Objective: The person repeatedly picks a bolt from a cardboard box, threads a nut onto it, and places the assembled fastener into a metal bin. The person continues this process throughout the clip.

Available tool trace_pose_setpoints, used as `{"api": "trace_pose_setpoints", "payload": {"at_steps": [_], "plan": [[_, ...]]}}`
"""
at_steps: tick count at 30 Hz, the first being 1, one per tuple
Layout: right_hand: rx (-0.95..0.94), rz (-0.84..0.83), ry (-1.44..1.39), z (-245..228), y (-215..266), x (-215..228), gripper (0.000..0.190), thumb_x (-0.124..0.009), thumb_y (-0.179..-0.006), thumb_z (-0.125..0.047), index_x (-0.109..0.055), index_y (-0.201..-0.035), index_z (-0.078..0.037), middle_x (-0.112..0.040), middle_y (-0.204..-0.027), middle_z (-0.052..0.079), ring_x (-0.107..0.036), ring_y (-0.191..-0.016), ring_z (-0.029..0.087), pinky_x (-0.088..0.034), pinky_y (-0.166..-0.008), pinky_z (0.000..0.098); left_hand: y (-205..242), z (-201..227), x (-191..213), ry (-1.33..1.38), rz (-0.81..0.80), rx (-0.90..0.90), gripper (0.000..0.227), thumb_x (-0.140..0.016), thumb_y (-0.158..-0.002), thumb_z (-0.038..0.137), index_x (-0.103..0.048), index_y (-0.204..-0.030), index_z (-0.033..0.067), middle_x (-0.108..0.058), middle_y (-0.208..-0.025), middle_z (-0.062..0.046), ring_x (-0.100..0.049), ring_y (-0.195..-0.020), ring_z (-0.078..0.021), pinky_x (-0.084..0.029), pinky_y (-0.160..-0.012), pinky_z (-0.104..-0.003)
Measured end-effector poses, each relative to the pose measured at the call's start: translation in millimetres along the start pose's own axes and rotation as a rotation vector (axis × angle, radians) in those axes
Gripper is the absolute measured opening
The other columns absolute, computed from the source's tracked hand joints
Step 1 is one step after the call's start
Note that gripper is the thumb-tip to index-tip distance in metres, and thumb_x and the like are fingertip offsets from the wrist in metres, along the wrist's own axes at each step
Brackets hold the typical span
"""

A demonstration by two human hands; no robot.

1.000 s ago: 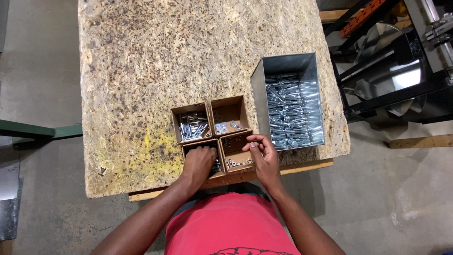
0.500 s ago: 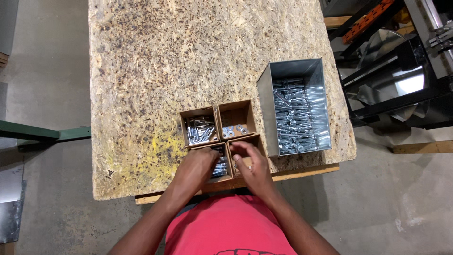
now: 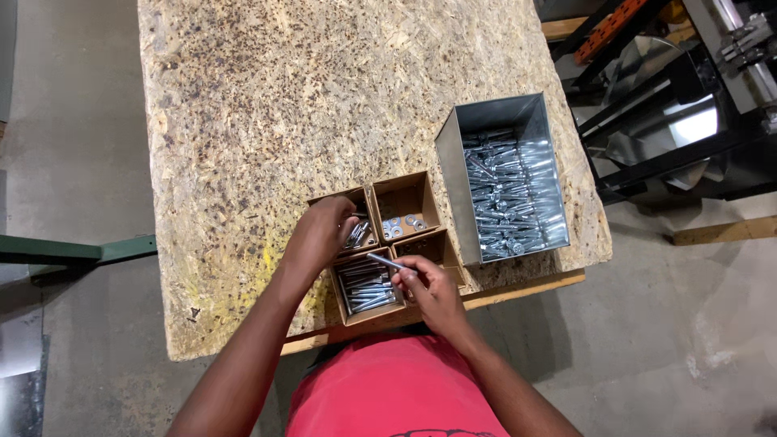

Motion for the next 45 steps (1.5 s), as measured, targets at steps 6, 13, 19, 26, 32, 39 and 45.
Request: {"api": "trace_pose_setpoints", "payload": {"at_steps": [6, 13, 19, 26, 32, 39, 45], "plan": [[-0.056, 0.046, -0.155, 33, 7, 10, 0.03, -0.064, -0.12, -0.011, -0.079, -0.138, 0.007, -0.084, -0.102, 0.017, -0.08, -0.093, 0.016, -0.073, -0.087, 0.032, -46, -72, -95, -0.245, -0.16, 0.105, 0.024, -0.065, -0.101, 0.002, -0.088, -0.099, -0.0003, -0.084, -0.084, -0.022, -0.086, -0.086, -0.0513, -0.069, -0.071, -0.062], [-0.068, 0.066, -0.21, 48, 13, 13, 0.032, -0.064, -0.12, -0.013, -0.076, -0.142, 0.009, -0.084, -0.105, 0.02, -0.083, -0.095, 0.019, -0.075, -0.088, 0.034, -46, -37, -69, -0.188, -0.105, 0.064, 0.02, -0.066, -0.101, -0.001, -0.086, -0.102, -0.0033, -0.084, -0.085, -0.025, -0.086, -0.083, -0.0529, -0.067, -0.064, -0.061], [-0.09, 0.086, -0.261, 48, 14, 15, 0.036, -0.066, -0.12, -0.017, -0.074, -0.144, 0.008, -0.084, -0.105, 0.021, -0.084, -0.092, 0.018, -0.076, -0.085, 0.0316, -20, -23, -26, -0.011, -0.11, 0.057, 0.02, -0.089, -0.096, 0.014, -0.084, -0.115, 0.0151, -0.088, -0.109, -0.015, -0.086, -0.109, -0.0451, -0.068, -0.094, -0.06], [-0.025, 0.123, -0.261, 24, 19, 2, 0.034, -0.068, -0.118, -0.014, -0.074, -0.142, 0.01, -0.083, -0.102, 0.021, -0.084, -0.089, 0.018, -0.077, -0.082, 0.0328, 46, 15, 33, 0.999, 0.251, 0.239, 0.029, -0.083, -0.111, 0.009, -0.072, -0.132, -0.0058, -0.086, -0.115, -0.026, -0.084, -0.102, -0.0283, -0.071, -0.099, -0.04], [0.005, 0.135, -0.293, 19, 20, -6, 0.034, -0.068, -0.118, -0.012, -0.074, -0.142, 0.01, -0.082, -0.098, 0.021, -0.085, -0.085, 0.019, -0.078, -0.078, 0.0341, 63, 11, 3, 1.236, 0.315, 0.226, 0.025, -0.085, -0.108, 0.006, -0.07, -0.124, -0.006, -0.087, -0.118, -0.029, -0.087, -0.103, -0.0275, -0.076, -0.096, -0.037], [0.006, 0.161, -0.335, 30, 26, -3, 0.035, -0.069, -0.117, -0.011, -0.074, -0.143, 0.012, -0.08, -0.097, 0.022, -0.085, -0.085, 0.022, -0.079, -0.078, 0.0377, 74, 38, -2, 1.243, 0.346, 0.2, 0.024, -0.086, -0.106, 0.008, -0.07, -0.12, -0.0048, -0.087, -0.118, -0.029, -0.087, -0.102, -0.0266, -0.077, -0.091, -0.037], [-0.146, 0.196, -0.629, 7, 38, -7, 0.049, -0.058, -0.122, -0.022, -0.067, -0.156, 0.012, -0.075, -0.111, 0.017, -0.081, -0.098, 0.02, -0.076, -0.091, 0.0366, 84, 79, -47, 0.902, 0.228, 0.061, 0.026, -0.098, -0.099, 0.015, -0.081, -0.115, 0.0035, -0.089, -0.109, -0.017, -0.088, -0.099, -0.0234, -0.071, -0.094, -0.04]]}}
Point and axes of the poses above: each hand's wrist, its own y-axis away from the middle knuckle, its own x-axis out of the back of the hand, z = x × y, the point moved 5 cm from there along -y, towards the middle knuckle
